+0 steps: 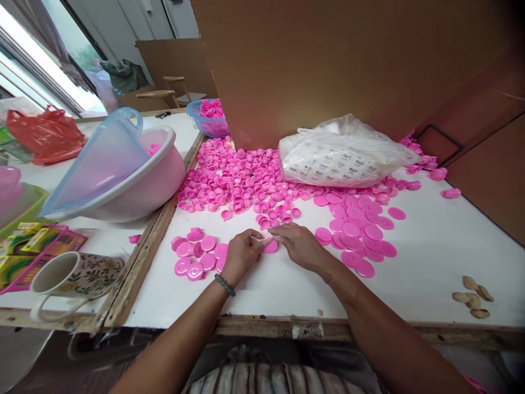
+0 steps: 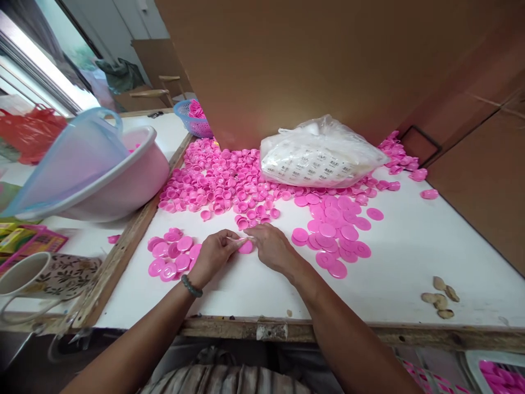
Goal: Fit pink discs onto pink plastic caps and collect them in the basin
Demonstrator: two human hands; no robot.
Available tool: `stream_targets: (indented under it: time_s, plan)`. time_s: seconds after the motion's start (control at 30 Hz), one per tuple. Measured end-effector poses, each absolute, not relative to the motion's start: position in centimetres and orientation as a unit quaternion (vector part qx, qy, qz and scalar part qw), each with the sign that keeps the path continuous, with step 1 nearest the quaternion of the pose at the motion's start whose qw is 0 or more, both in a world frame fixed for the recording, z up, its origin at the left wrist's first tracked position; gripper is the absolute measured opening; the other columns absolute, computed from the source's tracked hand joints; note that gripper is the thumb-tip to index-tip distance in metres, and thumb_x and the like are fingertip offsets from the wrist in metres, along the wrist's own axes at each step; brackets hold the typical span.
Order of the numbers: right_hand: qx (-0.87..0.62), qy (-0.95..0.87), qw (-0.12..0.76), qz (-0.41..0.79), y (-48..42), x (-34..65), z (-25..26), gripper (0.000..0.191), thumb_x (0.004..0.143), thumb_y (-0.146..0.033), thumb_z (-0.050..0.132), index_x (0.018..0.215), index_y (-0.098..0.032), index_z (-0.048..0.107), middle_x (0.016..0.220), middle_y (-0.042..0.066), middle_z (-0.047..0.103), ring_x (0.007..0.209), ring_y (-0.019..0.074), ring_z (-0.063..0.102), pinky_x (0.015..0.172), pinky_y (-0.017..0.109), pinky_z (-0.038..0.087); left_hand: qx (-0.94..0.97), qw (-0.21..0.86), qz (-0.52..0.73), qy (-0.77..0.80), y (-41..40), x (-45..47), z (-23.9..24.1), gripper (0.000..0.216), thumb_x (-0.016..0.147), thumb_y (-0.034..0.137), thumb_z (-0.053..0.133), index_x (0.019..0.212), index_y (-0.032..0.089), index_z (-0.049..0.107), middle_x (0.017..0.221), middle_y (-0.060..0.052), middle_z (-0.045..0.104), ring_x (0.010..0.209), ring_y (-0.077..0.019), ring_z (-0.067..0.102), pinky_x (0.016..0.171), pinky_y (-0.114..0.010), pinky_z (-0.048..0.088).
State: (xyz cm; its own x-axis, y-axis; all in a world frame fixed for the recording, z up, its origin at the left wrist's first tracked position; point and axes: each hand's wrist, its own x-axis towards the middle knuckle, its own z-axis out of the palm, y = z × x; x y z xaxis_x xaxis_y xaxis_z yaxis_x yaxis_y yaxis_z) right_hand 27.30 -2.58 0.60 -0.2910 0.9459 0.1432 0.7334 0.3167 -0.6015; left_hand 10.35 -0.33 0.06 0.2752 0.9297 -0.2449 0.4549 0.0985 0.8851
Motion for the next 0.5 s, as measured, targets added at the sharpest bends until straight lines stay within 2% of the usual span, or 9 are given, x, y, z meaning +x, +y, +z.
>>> stream_targets:
  time_s: [0.07,0.17,0.3,0.5]
  plan:
    - [-0.522,-0.788,0.234,0.226,-2.6,27.4,0.7,0.023,0.082,-0.018,0.051,0.102,-0.019,0.062,0.091,0.006,0.063,0.085,0.0174,0.053,0.071,0.026,0.038,0.563,0.563,0.246,0.553,0.2,10.5,0.2,0.024,0.068,0.034,0.064,0.078,0.015,0.054,0.046,0.004,0.054,0.040,-0.0087,0.048,0.043,-0.021,0.038]
    - [-0.522,-0.799,0.193,0.227,-2.7,27.0,0.7,0.017,0.080,-0.023,0.058,0.095,-0.021,0.065,0.084,0.004,0.061,0.082,0.0168,0.050,0.068,0.026,0.037,0.488,0.637,0.261,0.537,0.6,10.7,0.3,0.025,0.064,0.025,0.068,0.078,0.013,0.052,0.049,0.002,0.057,0.044,-0.0090,0.053,0.048,-0.021,0.043]
    - [-0.534,-0.808,0.163,0.190,-2.6,26.7,0.7,0.013,0.081,-0.028,0.058,0.086,-0.020,0.066,0.078,0.003,0.054,0.078,0.0152,0.045,0.064,0.025,0.034,0.452,0.666,0.272,0.528,0.4,10.7,0.3,0.023,0.064,0.022,0.067,0.079,0.011,0.054,0.055,0.000,0.060,0.050,-0.0094,0.057,0.055,-0.023,0.047]
    - [-0.528,-0.805,0.170,0.211,-2.7,27.6,1.0,0.022,0.080,-0.039,0.057,0.077,-0.019,0.065,0.077,0.003,0.049,0.078,0.0149,0.043,0.061,0.024,0.033,0.468,0.669,0.275,0.508,-0.4,10.7,0.5,0.025,0.067,0.030,0.066,0.080,0.011,0.056,0.063,-0.002,0.062,0.057,-0.0097,0.058,0.059,-0.023,0.046]
